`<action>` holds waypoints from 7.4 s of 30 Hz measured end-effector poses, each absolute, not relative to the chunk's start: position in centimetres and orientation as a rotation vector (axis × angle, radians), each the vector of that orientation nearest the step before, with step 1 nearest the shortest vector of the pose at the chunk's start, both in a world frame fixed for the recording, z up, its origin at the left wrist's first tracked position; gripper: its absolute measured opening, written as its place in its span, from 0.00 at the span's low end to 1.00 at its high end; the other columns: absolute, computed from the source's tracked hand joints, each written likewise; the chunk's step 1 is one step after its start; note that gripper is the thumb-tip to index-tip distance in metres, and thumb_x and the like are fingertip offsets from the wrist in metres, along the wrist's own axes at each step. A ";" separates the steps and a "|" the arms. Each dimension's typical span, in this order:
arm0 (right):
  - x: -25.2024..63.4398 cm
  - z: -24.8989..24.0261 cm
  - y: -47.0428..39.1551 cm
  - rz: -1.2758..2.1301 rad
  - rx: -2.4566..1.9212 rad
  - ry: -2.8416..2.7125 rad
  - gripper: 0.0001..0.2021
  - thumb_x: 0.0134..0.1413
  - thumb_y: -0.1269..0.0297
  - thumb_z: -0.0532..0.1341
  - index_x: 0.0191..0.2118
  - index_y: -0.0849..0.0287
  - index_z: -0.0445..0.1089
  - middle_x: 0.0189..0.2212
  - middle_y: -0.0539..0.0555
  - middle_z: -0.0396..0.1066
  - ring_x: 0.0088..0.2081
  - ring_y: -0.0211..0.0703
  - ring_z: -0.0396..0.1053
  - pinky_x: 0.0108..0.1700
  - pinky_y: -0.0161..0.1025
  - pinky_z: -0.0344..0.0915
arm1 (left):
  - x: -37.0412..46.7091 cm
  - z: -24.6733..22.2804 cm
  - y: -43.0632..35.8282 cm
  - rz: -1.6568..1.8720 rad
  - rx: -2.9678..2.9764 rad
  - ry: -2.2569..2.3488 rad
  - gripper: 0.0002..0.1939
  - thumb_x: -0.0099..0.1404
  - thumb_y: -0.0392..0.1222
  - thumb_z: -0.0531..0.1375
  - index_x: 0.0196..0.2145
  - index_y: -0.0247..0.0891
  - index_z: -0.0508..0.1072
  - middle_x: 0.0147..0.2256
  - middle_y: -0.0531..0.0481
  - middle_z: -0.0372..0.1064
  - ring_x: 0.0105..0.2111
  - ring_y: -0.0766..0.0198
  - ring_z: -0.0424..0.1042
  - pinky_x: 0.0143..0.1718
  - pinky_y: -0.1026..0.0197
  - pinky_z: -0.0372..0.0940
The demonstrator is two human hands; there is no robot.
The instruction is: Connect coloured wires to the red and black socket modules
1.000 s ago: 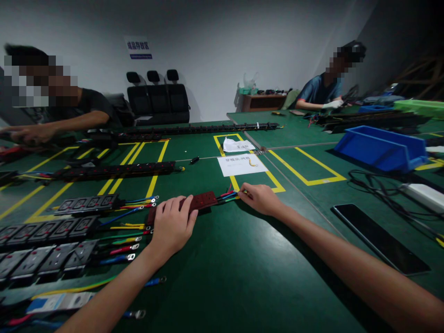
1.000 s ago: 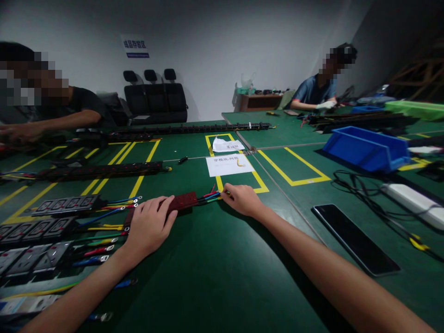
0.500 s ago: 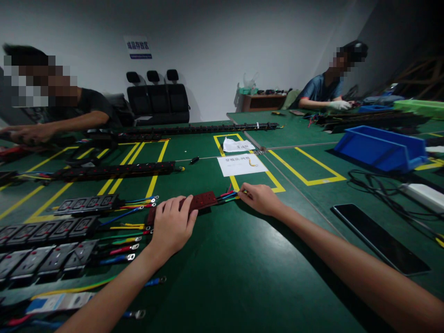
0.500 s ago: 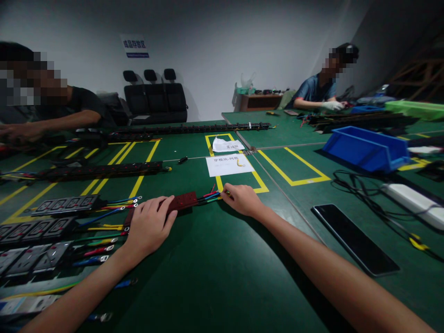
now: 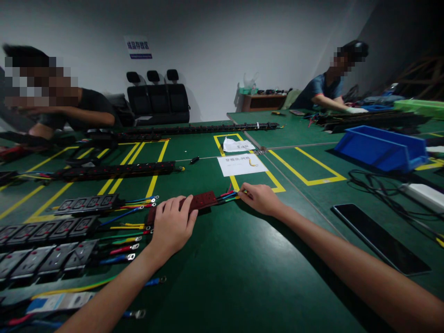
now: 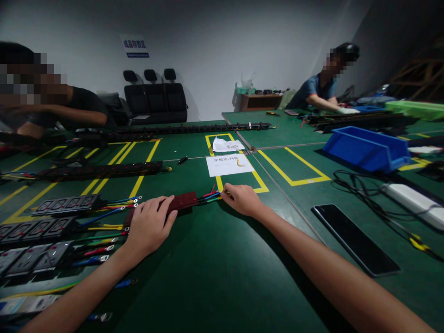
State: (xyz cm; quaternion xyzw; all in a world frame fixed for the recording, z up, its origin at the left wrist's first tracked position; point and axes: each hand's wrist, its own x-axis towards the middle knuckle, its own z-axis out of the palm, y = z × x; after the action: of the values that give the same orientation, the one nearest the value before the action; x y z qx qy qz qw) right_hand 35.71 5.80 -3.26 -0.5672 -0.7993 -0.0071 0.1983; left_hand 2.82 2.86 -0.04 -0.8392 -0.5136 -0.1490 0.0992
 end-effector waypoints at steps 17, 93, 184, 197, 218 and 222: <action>35.6 -3.2 5.8 -0.027 -1.603 -2.237 0.13 0.70 0.54 0.56 0.40 0.54 0.73 0.26 0.51 0.75 0.27 0.43 0.70 0.31 0.37 0.47 | 2.7 -0.1 2.9 -0.464 -2.509 -1.524 0.27 0.78 0.52 0.48 0.63 0.33 0.72 0.56 0.34 0.73 0.55 0.42 0.71 0.56 0.37 0.63; 35.6 -3.2 5.8 -0.041 -1.614 -2.253 0.13 0.70 0.54 0.55 0.39 0.54 0.72 0.26 0.51 0.75 0.27 0.42 0.69 0.31 0.37 0.46 | 2.7 -0.3 3.0 -0.445 -2.479 -1.509 0.26 0.78 0.51 0.49 0.63 0.34 0.72 0.56 0.35 0.73 0.54 0.43 0.71 0.56 0.38 0.64; 36.7 -4.0 6.7 0.032 -1.757 -1.784 0.20 0.75 0.51 0.46 0.43 0.56 0.71 0.30 0.57 0.75 0.28 0.45 0.68 0.30 0.38 0.47 | -1.0 9.3 6.5 0.219 -2.307 -1.011 0.30 0.65 0.25 0.55 0.64 0.33 0.65 0.50 0.34 0.69 0.49 0.49 0.71 0.52 0.49 0.66; 35.9 -3.1 6.3 0.046 -1.807 -2.101 0.21 0.73 0.50 0.43 0.38 0.54 0.66 0.28 0.55 0.74 0.28 0.47 0.72 0.30 0.37 0.48 | -16.4 13.1 15.3 0.503 -2.320 -1.475 0.26 0.65 0.36 0.61 0.61 0.39 0.67 0.49 0.39 0.70 0.47 0.51 0.73 0.49 0.55 0.66; 36.0 -3.8 6.9 0.068 -1.739 -2.142 0.23 0.72 0.47 0.43 0.34 0.53 0.67 0.26 0.55 0.74 0.27 0.47 0.71 0.30 0.39 0.46 | -20.5 8.5 21.3 0.887 -2.242 -2.078 0.34 0.46 0.35 0.68 0.53 0.46 0.71 0.51 0.45 0.78 0.47 0.50 0.77 0.46 0.56 0.70; 36.0 -3.8 6.9 0.081 -1.731 -2.148 0.23 0.73 0.47 0.43 0.34 0.53 0.67 0.26 0.55 0.74 0.28 0.48 0.71 0.30 0.39 0.47 | -19.4 8.4 21.8 0.889 -2.230 -2.152 0.32 0.42 0.33 0.68 0.48 0.44 0.75 0.42 0.48 0.81 0.41 0.50 0.78 0.42 0.56 0.70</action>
State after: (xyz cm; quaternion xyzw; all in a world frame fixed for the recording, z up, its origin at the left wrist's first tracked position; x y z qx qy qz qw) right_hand 35.97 6.90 -3.78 -0.6160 -0.7641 0.0286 0.1896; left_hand -19.41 21.76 8.44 -0.6912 -0.6668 0.2755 -0.0411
